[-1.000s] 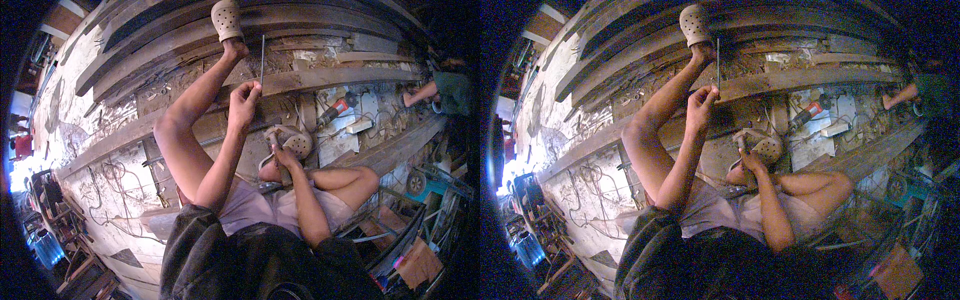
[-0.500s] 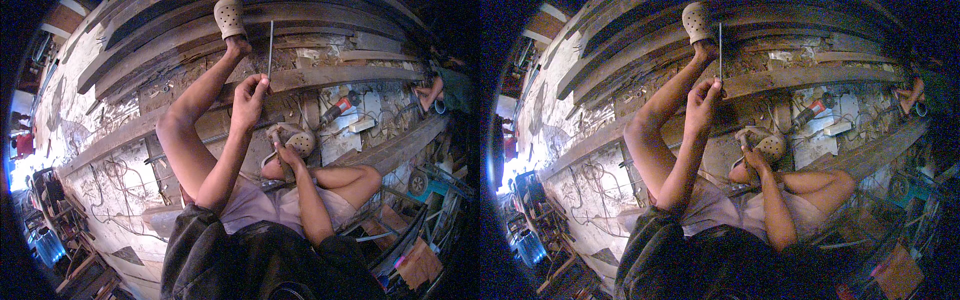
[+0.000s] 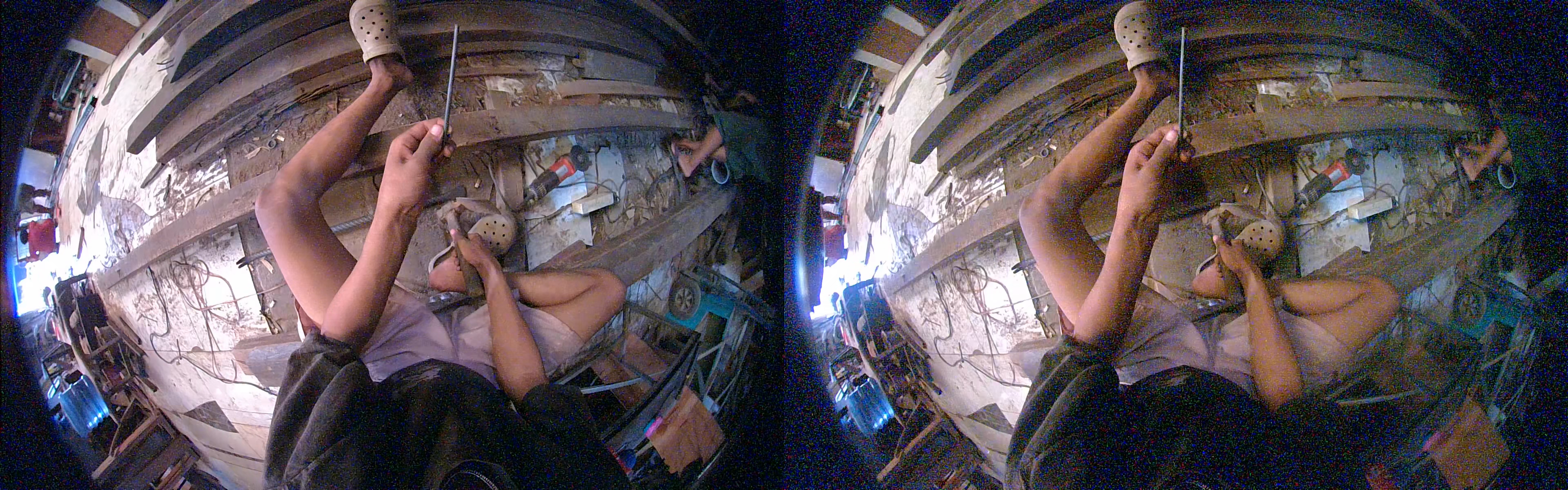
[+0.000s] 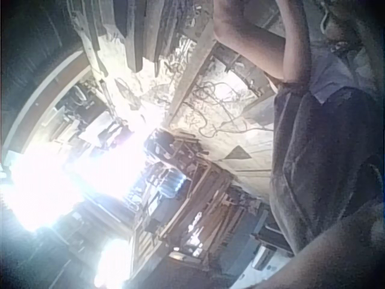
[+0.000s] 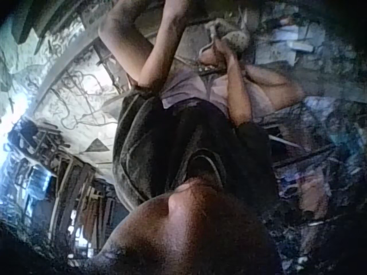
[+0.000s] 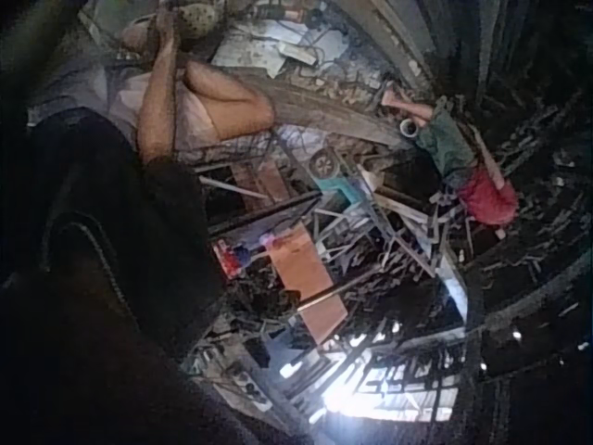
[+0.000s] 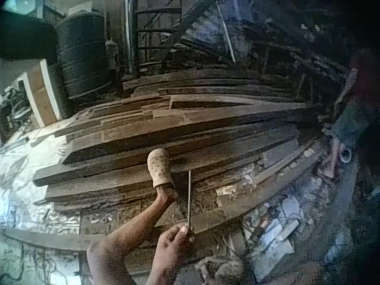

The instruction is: The person uses an angle grinder on a wooden beam, then positions a small piece of wood and hammers it into place with a nail.

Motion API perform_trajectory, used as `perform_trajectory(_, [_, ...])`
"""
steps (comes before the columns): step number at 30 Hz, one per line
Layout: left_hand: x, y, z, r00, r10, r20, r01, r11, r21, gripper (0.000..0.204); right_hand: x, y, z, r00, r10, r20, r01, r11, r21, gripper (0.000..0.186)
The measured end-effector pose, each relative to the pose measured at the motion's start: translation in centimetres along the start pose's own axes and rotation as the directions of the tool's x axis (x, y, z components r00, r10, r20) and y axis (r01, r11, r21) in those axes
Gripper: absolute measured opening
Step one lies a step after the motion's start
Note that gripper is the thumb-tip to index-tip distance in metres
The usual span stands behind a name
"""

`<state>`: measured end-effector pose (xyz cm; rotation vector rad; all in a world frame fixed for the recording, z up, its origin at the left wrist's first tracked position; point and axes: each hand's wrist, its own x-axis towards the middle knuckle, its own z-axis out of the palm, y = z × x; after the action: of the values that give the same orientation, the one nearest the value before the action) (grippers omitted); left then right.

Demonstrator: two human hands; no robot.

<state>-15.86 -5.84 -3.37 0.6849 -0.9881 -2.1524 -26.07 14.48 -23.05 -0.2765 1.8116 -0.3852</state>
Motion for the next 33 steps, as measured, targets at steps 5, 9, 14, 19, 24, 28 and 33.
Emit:
perform_trajectory(5, [0.4,0.0,1.4,0.999,0.021,0.034,-0.020,0.999,-0.041,0.024,5.7,5.3,0.2,0.971,-0.101,-0.216,0.093,0.995,-0.047,0.054])
perform_trajectory(9, [-0.2,0.3,0.4,1.000,0.018,-0.007,-0.018,0.999,-0.028,0.024,7.2,5.9,1.9,0.961,-0.144,-0.237,0.132,0.989,-0.064,0.051])
perform_trajectory(14, [0.6,0.0,1.6,0.996,0.088,0.008,-0.088,0.983,0.164,0.023,8.7,8.0,0.0,0.945,-0.141,-0.297,0.109,0.987,-0.121,0.057])
perform_trajectory(19, [1.8,-1.8,-1.9,0.974,0.211,-0.084,-0.120,0.795,0.594,0.023,1.5,1.3,0.7,0.945,-0.189,-0.266,0.093,0.937,-0.338,0.077])
perform_trajectory(24, [6.0,-7.4,-7.5,0.952,0.303,0.052,-0.154,0.324,0.934,0.016,-3.8,-3.4,-0.6,0.983,-0.144,-0.117,0.111,0.962,-0.248,0.085])
perform_trajectory(28, [8.7,-10.7,-10.8,0.988,0.126,0.087,-0.098,0.079,0.992,0.022,-1.2,-0.8,-0.9,0.969,-0.154,-0.194,0.100,0.959,-0.265,0.084])
perform_trajectory(33, [9.3,-12.0,-14.1,0.972,0.053,0.228,-0.215,-0.184,0.959,0.040,-1.3,-1.3,-0.3,0.983,-0.112,-0.146,0.094,0.988,-0.122,0.083])
